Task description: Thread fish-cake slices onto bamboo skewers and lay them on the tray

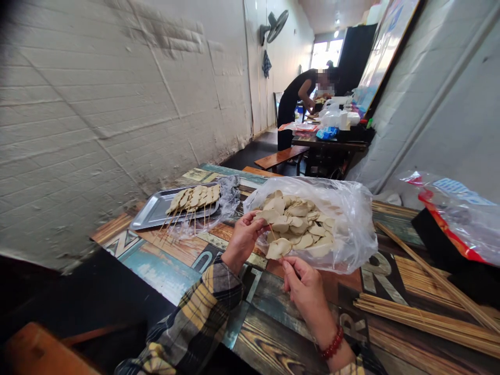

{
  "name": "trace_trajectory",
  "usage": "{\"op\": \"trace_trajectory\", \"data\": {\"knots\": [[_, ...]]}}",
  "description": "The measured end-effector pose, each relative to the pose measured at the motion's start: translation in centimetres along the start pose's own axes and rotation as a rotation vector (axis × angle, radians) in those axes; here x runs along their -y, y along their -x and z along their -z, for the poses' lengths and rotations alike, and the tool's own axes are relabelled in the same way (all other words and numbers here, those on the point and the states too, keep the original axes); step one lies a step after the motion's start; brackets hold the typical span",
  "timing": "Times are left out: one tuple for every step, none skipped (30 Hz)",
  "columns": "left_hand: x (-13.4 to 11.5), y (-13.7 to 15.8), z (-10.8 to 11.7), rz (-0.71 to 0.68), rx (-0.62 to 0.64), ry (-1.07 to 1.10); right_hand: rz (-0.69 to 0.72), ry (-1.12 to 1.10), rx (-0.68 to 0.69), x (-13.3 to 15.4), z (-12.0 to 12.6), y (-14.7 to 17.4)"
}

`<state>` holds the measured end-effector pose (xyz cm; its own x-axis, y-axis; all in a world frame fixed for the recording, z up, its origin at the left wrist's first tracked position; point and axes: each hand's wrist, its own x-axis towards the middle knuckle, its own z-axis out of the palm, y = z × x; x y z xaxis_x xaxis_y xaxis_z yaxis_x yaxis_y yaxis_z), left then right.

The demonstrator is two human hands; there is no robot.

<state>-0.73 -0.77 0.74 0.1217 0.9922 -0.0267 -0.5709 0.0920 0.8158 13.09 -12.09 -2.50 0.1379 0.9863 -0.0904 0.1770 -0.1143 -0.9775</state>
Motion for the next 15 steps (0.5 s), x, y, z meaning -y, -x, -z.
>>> {"op": "trace_trajectory", "data": {"knots": [[0.01, 0.01, -0.03, -0.001, -0.001, 0.001, -0.001, 0.003, -0.003, 0.06, -0.03, 0.01], [0.03, 0.02, -0.06, -0.003, -0.004, 0.0, -0.005, 0.005, -0.005, 0.11, -0.06, 0.01], [0.08, 0.02, -0.08, -0.007, -0.006, -0.004, -0.012, 0.007, -0.005, 0.13, -0.09, 0.01], [0.15, 0.02, -0.09, -0.012, -0.008, -0.012, -0.016, 0.007, -0.002, 0.12, -0.11, -0.01], [0.22, 0.01, -0.1, -0.018, -0.01, -0.022, -0.018, 0.008, 0.001, 0.08, -0.13, -0.04], [0.31, 0.0, -0.1, -0.025, -0.011, -0.035, -0.016, 0.009, 0.006, 0.0, -0.14, -0.09], [0.4, -0.01, -0.1, -0.033, -0.009, -0.05, -0.011, 0.009, 0.011, -0.11, -0.15, -0.15], [0.49, -0.01, -0.11, -0.04, -0.006, -0.065, -0.006, 0.01, 0.014, -0.23, -0.15, -0.22], [0.57, 0.0, -0.12, -0.048, -0.003, -0.079, -0.003, 0.009, 0.015, -0.35, -0.15, -0.29], [0.64, 0.01, -0.14, -0.054, 0.0, -0.092, -0.001, 0.007, 0.014, -0.44, -0.15, -0.36], [0.7, 0.03, -0.17, -0.06, 0.003, -0.105, -0.001, 0.006, 0.011, -0.5, -0.15, -0.41], [0.75, 0.06, -0.21, -0.066, 0.003, -0.117, -0.003, 0.003, 0.008, -0.51, -0.15, -0.45], [0.78, 0.1, -0.26, -0.071, 0.002, -0.129, -0.004, 0.001, 0.004, -0.47, -0.16, -0.46], [0.8, 0.14, -0.31, -0.077, 0.001, -0.141, -0.005, -0.001, 0.003, -0.39, -0.17, -0.46], [0.81, 0.18, -0.36, -0.082, 0.002, -0.153, -0.006, -0.003, 0.002, -0.29, -0.18, -0.44]]}}
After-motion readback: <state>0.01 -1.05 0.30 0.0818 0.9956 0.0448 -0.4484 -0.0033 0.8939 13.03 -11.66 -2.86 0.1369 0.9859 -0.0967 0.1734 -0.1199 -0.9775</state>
